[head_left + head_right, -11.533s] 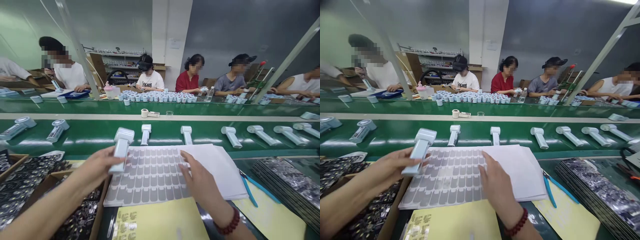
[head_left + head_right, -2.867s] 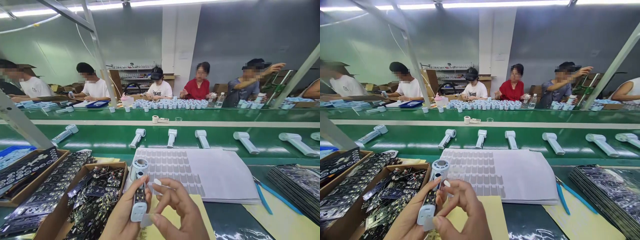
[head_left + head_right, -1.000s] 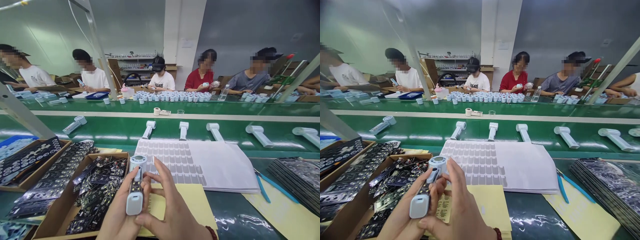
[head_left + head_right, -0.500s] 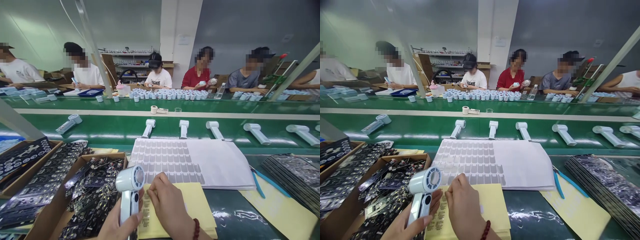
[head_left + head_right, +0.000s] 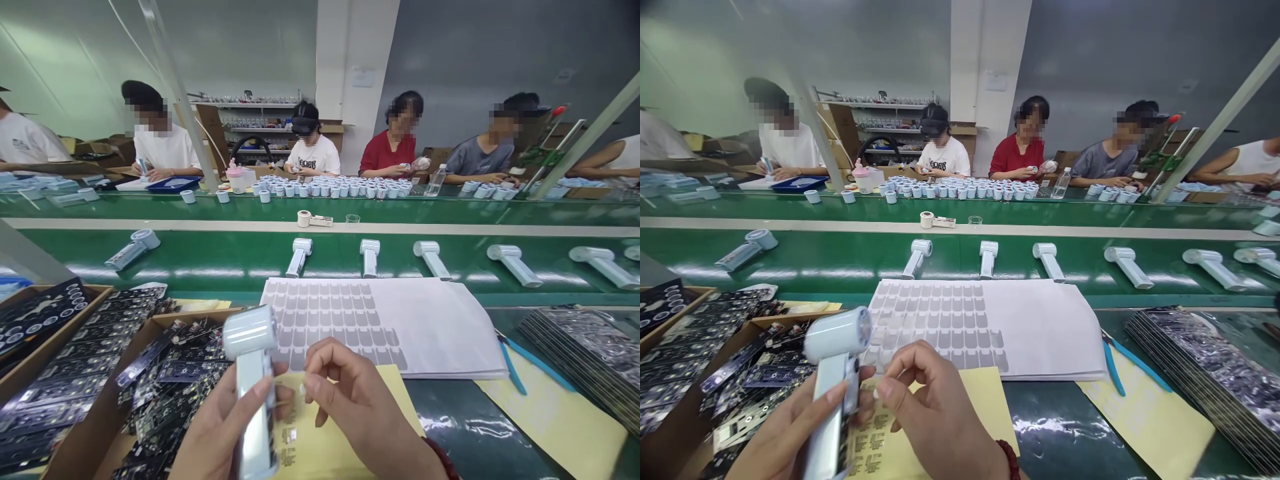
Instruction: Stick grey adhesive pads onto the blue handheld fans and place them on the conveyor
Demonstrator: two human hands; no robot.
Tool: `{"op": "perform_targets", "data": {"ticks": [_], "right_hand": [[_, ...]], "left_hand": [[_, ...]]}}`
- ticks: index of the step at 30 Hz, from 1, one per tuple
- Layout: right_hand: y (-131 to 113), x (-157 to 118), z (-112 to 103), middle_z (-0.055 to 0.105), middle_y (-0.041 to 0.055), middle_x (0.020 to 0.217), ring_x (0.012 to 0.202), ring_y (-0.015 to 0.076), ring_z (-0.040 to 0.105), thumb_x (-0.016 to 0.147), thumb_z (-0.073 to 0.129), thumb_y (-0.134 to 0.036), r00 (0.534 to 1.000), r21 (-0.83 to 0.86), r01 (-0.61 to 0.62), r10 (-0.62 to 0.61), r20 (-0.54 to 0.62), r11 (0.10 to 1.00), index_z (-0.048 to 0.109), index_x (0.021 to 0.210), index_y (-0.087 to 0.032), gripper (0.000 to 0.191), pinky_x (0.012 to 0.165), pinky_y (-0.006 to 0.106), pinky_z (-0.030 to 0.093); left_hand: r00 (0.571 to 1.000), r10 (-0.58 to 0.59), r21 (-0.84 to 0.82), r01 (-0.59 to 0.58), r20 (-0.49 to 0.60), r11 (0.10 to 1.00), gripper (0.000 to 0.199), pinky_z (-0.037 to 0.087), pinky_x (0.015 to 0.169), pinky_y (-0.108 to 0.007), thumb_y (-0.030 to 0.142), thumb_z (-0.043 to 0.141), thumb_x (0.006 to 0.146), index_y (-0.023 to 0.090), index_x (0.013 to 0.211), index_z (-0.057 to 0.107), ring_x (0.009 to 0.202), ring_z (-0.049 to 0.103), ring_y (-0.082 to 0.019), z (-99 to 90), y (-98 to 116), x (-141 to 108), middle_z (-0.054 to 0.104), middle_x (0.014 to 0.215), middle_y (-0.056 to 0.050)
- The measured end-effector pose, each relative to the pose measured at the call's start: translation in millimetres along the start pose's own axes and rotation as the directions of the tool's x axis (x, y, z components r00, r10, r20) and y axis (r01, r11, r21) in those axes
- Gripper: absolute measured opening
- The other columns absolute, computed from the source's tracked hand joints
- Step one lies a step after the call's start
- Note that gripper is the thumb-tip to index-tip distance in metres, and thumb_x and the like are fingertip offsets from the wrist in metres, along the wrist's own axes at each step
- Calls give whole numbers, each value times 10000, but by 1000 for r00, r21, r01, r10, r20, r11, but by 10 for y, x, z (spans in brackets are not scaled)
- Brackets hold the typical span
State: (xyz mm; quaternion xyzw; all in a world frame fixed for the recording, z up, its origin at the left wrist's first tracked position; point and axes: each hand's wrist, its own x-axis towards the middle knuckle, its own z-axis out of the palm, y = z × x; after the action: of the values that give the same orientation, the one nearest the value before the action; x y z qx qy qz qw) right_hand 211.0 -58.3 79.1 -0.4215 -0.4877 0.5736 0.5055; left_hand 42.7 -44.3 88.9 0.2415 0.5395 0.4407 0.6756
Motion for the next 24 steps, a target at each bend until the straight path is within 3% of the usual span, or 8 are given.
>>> {"op": "perform_targets", "data": {"ticks": [3, 6, 13, 17, 20, 22, 24], "right_hand": [[-159, 1, 87, 541, -1, 925, 778, 143, 557, 847, 646, -221, 999, -159, 17, -10, 46, 987, 586, 767, -216, 100, 573, 213, 463], [-225, 28, 127, 533, -13, 918, 760, 127, 574, 812, 634, -129, 999, -327, 27, -12, 48, 945, 576, 737, -210, 124, 611, 218, 461], [-200, 88, 110, 528, -9, 925, 741, 123, 582, 817, 637, -114, 999, -382, 32, -29, 13, 924, 575, 724, -205, 144, 597, 225, 461], [-134, 108, 97, 523, -13, 921, 762, 131, 580, 820, 600, -85, 989, -472, 129, -147, -1, 872, 537, 749, -211, 159, 625, 248, 456], [-106, 134, 75, 516, -18, 905, 723, 126, 551, 819, 568, -66, 978, -532, 164, -209, -24, 830, 500, 758, -216, 175, 606, 257, 430], [-115, 156, 51, 520, -21, 877, 720, 126, 540, 820, 574, -76, 980, -492, 144, -192, -48, 858, 498, 736, -213, 178, 597, 253, 414], [-141, 177, 26, 534, -16, 866, 760, 138, 548, 825, 599, -115, 987, -390, 101, -142, -77, 915, 519, 706, -209, 171, 602, 245, 416]], "left_hand": [[998, -26, -145, 17, -63, 989, 337, 572, 810, -263, 294, 731, 796, 196, 1118, 720, 1045, 687, -237, 171, 55, 60, 767, 1070, -53], [998, -42, -213, 31, -49, 977, 217, 560, 860, -254, 284, 659, 863, 195, 1036, 755, 1051, 686, -215, 294, 85, 106, 772, 1046, -39], [995, 18, -166, -34, -97, 986, 105, 548, 900, -244, 226, 687, 840, 213, 894, 777, 1035, 694, -193, 378, 91, 131, 782, 941, -4], [990, 19, -101, -34, -137, 994, 164, 528, 930, -245, 245, 706, 821, 225, 972, 767, 1093, 671, -203, 367, 90, 136, 775, 1005, 0], [1000, 2, -134, -1, 5, 991, 349, 520, 962, -316, 307, 754, 769, 248, 1113, 729, 1126, 657, -254, 364, 104, 113, 762, 1075, -20], [981, -34, -138, 61, 191, 989, 575, 514, 972, -388, 258, 801, 701, 272, 1256, 655, 1134, 651, -305, 370, 124, 79, 749, 1123, -49], [949, -83, -77, 112, 306, 991, 765, 515, 959, -429, 164, 832, 626, 295, 1339, 587, 1125, 655, -340, 375, 157, 48, 742, 1140, -76]]}}
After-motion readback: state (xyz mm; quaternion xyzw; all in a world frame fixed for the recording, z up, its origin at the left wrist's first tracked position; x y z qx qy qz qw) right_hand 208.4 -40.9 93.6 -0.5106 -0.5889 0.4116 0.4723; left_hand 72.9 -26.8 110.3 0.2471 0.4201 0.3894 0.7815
